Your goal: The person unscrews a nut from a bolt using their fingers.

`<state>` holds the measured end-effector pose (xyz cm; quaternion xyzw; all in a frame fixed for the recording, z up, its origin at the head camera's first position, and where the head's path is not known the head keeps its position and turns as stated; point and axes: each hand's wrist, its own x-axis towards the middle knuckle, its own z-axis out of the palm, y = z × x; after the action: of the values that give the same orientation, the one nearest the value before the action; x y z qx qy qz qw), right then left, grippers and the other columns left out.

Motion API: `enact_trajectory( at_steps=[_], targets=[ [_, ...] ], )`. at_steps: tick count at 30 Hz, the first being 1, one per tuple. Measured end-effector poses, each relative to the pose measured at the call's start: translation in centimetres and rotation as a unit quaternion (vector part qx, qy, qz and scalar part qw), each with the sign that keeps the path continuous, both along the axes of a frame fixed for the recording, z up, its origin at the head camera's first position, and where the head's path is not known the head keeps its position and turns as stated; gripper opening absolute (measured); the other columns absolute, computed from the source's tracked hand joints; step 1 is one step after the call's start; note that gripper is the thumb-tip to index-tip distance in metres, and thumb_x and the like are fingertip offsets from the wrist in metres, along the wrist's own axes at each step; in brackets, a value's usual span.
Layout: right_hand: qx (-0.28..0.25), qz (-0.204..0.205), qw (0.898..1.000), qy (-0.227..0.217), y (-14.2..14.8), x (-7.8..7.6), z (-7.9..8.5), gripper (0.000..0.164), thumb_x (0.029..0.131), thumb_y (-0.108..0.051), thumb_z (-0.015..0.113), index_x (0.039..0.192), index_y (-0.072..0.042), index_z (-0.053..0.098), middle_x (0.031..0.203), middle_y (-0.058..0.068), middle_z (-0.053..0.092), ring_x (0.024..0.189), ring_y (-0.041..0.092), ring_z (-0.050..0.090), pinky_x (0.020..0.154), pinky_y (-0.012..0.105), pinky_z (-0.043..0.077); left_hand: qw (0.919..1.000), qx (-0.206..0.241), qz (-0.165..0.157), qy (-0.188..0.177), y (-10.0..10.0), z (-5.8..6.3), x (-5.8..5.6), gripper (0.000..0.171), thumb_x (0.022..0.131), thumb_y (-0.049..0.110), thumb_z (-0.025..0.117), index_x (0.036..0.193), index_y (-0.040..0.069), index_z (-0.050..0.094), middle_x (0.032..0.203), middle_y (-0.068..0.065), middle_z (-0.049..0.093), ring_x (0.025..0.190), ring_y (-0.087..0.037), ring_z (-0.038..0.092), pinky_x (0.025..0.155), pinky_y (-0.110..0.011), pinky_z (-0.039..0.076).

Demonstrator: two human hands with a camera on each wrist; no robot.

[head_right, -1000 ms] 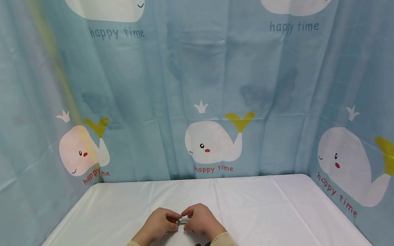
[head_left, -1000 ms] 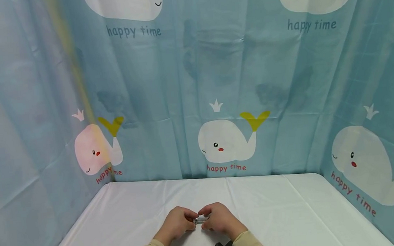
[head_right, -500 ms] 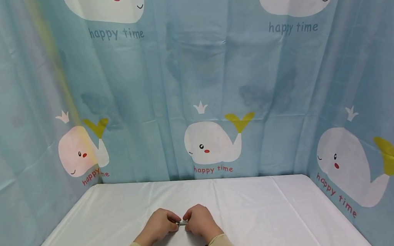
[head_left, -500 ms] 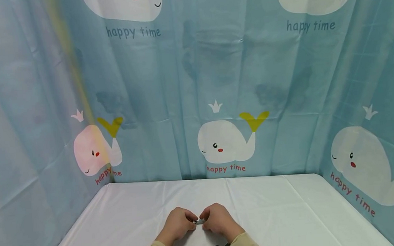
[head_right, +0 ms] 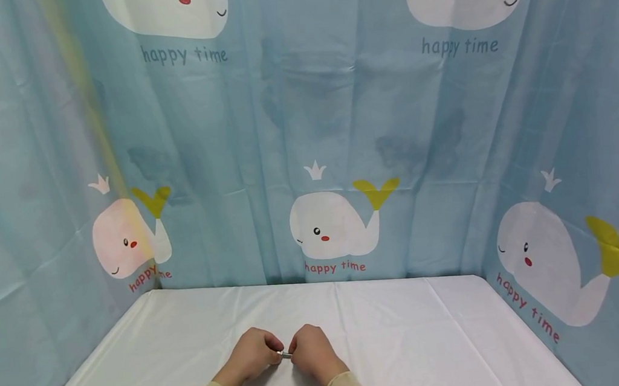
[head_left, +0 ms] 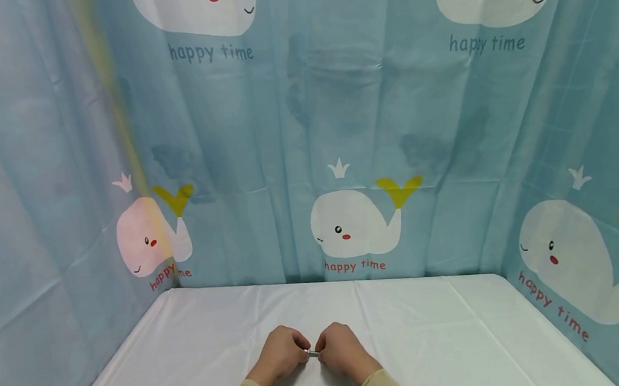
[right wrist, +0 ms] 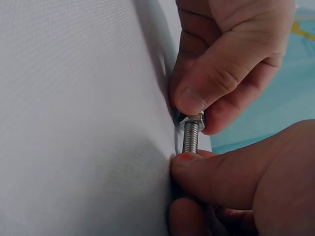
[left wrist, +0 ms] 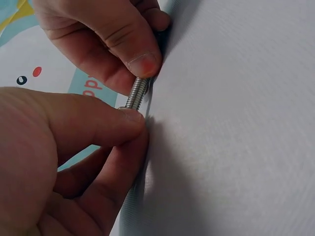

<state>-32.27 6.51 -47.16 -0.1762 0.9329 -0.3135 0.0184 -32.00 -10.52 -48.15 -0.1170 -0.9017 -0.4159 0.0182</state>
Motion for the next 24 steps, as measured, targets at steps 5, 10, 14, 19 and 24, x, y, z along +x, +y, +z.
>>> enact_trajectory(
  at_steps=[5, 10, 14, 19, 24],
  targets=[
    [0.017, 0.011, 1.000, 0.017, 0.6, -0.2, 0.3, 0.010, 0.082, -0.002, 0.073, 0.077, -0.010, 0.072, 0.070, -0.008, 0.058, 0.066, 0.010, 0.052, 0.062, 0.031, 0.049, 0.9995, 0.021, -0.007, -0.020, 0.2, 0.3, -0.1, 0.012, 0.075, -0.002, 0.077, 0.082, 0.009, 0.076, 0.073, 0.004, 0.063, 0.069, -0.015, 0.056, 0.062, -0.034, 0.050],
    [0.020, 0.010, 0.999, 0.035, 1.4, 0.2, 1.5, 0.011, 0.087, -0.002, 0.071, 0.080, -0.010, 0.071, 0.073, -0.007, 0.057, 0.067, 0.010, 0.052, 0.061, 0.031, 0.048, 0.9985, 0.048, -0.020, -0.018, 0.4, 1.0, 0.1, 0.011, 0.081, 0.004, 0.076, 0.090, 0.009, 0.077, 0.081, 0.004, 0.066, 0.075, -0.015, 0.059, 0.065, -0.036, 0.051],
    [0.020, 0.000, 0.999, 0.032, 2.1, 0.8, 2.9, 0.008, 0.090, -0.005, 0.070, 0.083, -0.009, 0.071, 0.074, -0.007, 0.057, 0.067, 0.012, 0.051, 0.060, 0.031, 0.047, 0.9951, 0.088, -0.038, -0.025, 0.7, 1.9, 0.6, 0.010, 0.085, 0.008, 0.075, 0.095, 0.008, 0.075, 0.084, 0.002, 0.067, 0.074, -0.016, 0.061, 0.063, -0.035, 0.053],
    [0.021, -0.007, 0.998, 0.053, 3.0, 1.6, 4.6, 0.007, 0.090, -0.005, 0.070, 0.086, -0.011, 0.072, 0.077, -0.006, 0.057, 0.069, 0.012, 0.052, 0.060, 0.031, 0.047, 0.9910, 0.122, -0.053, -0.013, 1.3, 3.0, 1.3, 0.009, 0.087, 0.009, 0.074, 0.097, 0.010, 0.073, 0.085, 0.002, 0.068, 0.070, -0.017, 0.062, 0.057, -0.033, 0.054],
    [0.011, -0.024, 0.998, 0.065, 3.8, 2.6, 6.1, 0.008, 0.090, -0.003, 0.070, 0.088, -0.011, 0.072, 0.080, -0.006, 0.057, 0.072, 0.013, 0.052, 0.061, 0.033, 0.048, 0.9886, 0.142, -0.050, -0.004, 2.3, 4.0, 2.1, 0.008, 0.088, 0.011, 0.072, 0.096, 0.012, 0.073, 0.084, 0.002, 0.066, 0.064, -0.019, 0.061, 0.048, -0.034, 0.049]
  ],
)
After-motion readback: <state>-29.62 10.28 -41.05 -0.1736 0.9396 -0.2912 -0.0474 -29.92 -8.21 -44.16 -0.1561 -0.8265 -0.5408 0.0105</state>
